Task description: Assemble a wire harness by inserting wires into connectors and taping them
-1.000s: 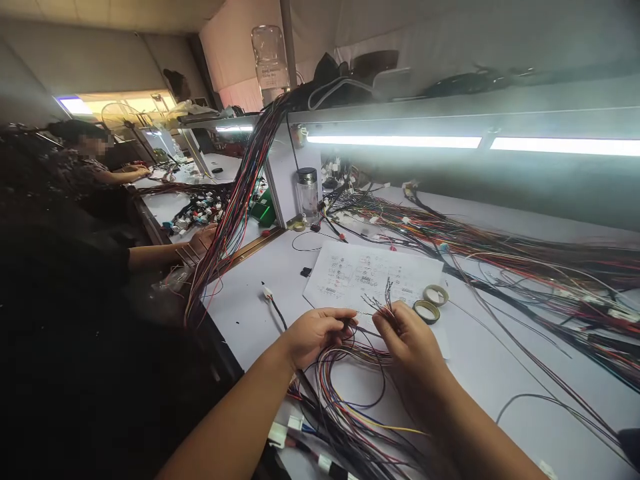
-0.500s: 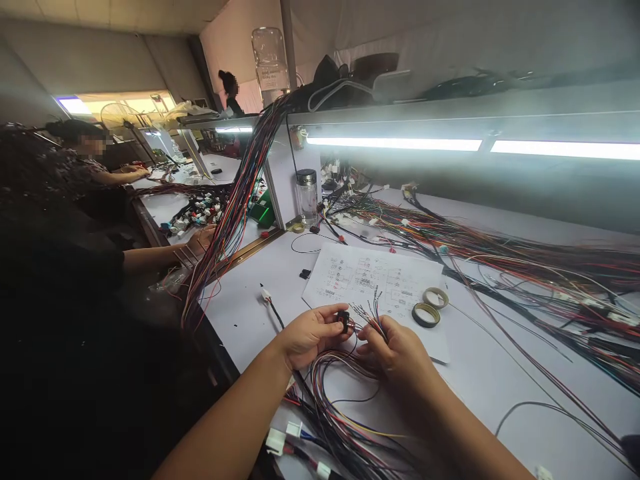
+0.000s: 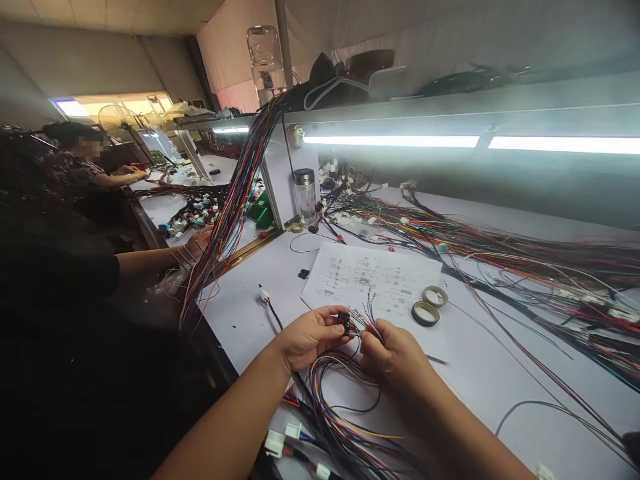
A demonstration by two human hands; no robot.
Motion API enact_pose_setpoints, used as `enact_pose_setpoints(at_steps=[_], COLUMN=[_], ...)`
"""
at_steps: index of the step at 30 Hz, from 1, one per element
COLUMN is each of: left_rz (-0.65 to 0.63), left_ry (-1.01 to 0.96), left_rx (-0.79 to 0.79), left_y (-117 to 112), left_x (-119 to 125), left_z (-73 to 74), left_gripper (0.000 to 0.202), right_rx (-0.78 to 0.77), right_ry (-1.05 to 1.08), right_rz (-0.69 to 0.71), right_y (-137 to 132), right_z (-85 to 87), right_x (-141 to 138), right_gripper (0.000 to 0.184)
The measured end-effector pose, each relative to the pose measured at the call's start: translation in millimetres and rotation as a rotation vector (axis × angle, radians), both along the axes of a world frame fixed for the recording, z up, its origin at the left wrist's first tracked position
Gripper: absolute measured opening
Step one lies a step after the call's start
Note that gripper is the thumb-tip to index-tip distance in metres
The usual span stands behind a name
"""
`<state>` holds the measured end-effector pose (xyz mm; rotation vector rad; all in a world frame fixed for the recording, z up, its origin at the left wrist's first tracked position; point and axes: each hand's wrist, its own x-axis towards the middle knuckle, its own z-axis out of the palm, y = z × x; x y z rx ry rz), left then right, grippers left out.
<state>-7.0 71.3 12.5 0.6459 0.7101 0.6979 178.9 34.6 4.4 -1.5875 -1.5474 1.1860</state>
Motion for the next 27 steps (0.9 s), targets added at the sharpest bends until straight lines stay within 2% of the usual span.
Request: enact_pose_setpoints(at_steps=[5,12,15,20,27], left_rz=[0.007,0.021,0.047,0.051,0.059], left_ry=[0.009,0.056,0.054,0.049,0.056], left_rx=[0.031,0.040,0.052,0.063,0.073], left_y=[-1.3,-5.4,-5.9,-6.3,-5.9], left_x=[0.5,4.9,6.9,8.9,9.1], left_z=[-4.3,-0.2,-0.1,-0.2,-1.0], left_gripper=[0.043,0.046,0.047,0.047,0.047], right_rx=[0.009,0.004,0.053,0.044,0.088], right_ry=[-0.051,-0.152,-0.204,-0.223,-0.204], right_rz=[0.039,0.087,0.103,0.123,0.084], right_y=[1.7,1.4,0.8,2.3,4.1], right_z=[1.0,7.5,6.9,3.3,1.6], right_x=[0.2,-1.7,-3.6,-4.9,-3.5], right_gripper=[0.026,0.027,0.026,0.023,0.027])
